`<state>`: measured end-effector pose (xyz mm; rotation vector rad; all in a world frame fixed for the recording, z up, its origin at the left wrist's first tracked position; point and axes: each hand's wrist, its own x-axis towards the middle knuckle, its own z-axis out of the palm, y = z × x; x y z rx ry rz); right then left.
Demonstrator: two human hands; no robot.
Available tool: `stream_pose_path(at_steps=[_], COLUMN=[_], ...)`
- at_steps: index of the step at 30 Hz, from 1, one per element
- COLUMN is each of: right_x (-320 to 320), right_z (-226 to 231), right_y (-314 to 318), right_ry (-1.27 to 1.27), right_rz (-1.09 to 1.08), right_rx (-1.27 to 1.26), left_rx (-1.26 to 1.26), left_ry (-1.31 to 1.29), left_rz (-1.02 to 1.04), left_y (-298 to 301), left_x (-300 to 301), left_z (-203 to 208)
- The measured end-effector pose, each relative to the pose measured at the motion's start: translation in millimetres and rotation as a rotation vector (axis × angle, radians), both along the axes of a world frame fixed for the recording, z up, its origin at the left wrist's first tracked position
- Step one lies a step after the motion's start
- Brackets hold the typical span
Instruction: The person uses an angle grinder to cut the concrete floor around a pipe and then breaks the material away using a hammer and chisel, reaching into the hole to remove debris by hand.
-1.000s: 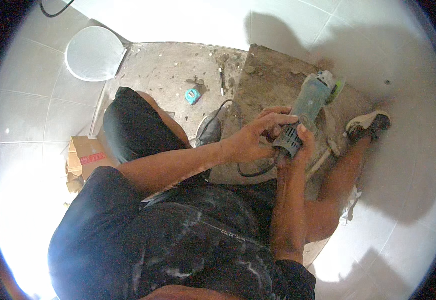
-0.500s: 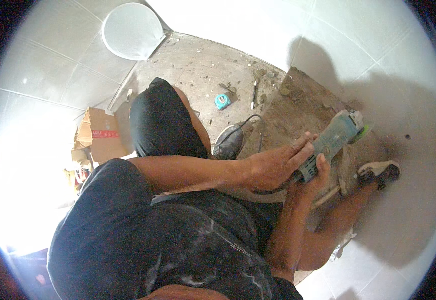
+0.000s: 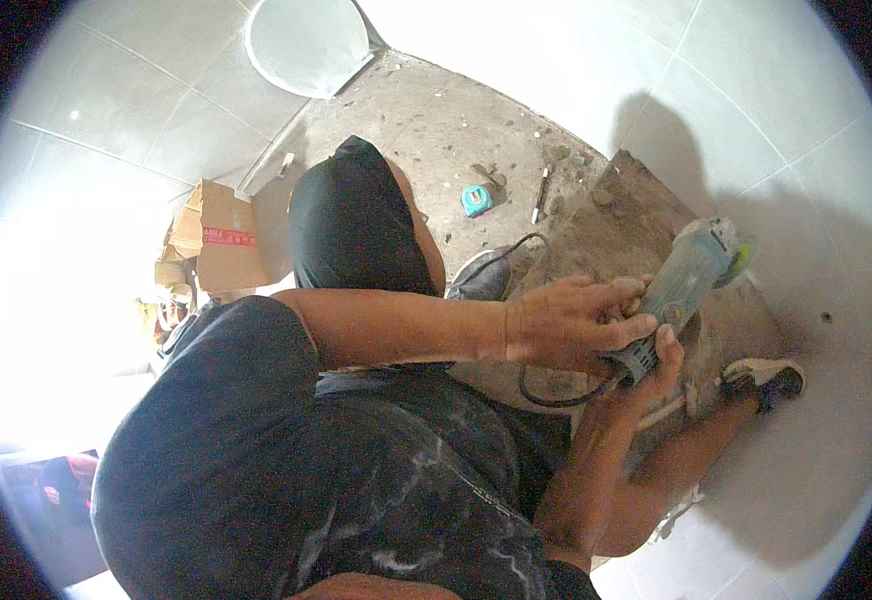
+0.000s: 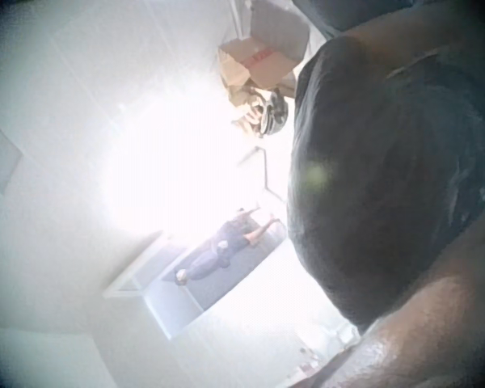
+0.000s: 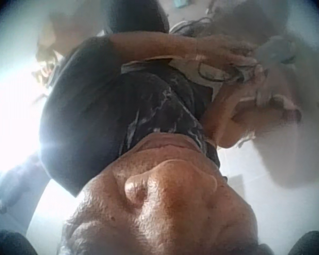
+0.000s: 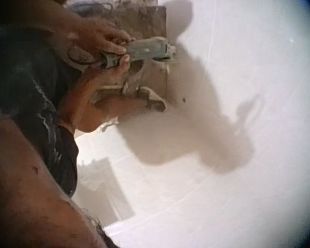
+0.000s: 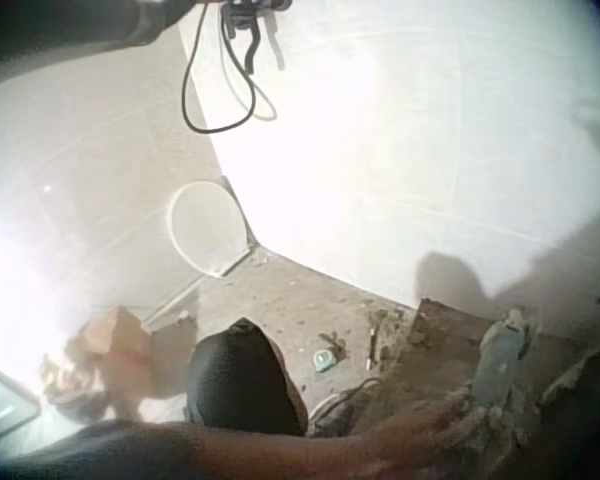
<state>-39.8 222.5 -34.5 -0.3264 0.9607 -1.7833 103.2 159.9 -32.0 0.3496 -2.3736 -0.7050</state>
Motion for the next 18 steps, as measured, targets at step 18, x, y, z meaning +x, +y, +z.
stream_pose_path(at_steps=[18], right_x=[53.7], right_z=[-57.4], right_y=[-149.0], right_ry=[1.104], right_rz=[0.584], right_rx=[0.298], left_rx=[1.148], left_ry=[-1.013], left_rz=[0.119], left_y=[-196.9], left_x=[154.4], left_z=[21.8])
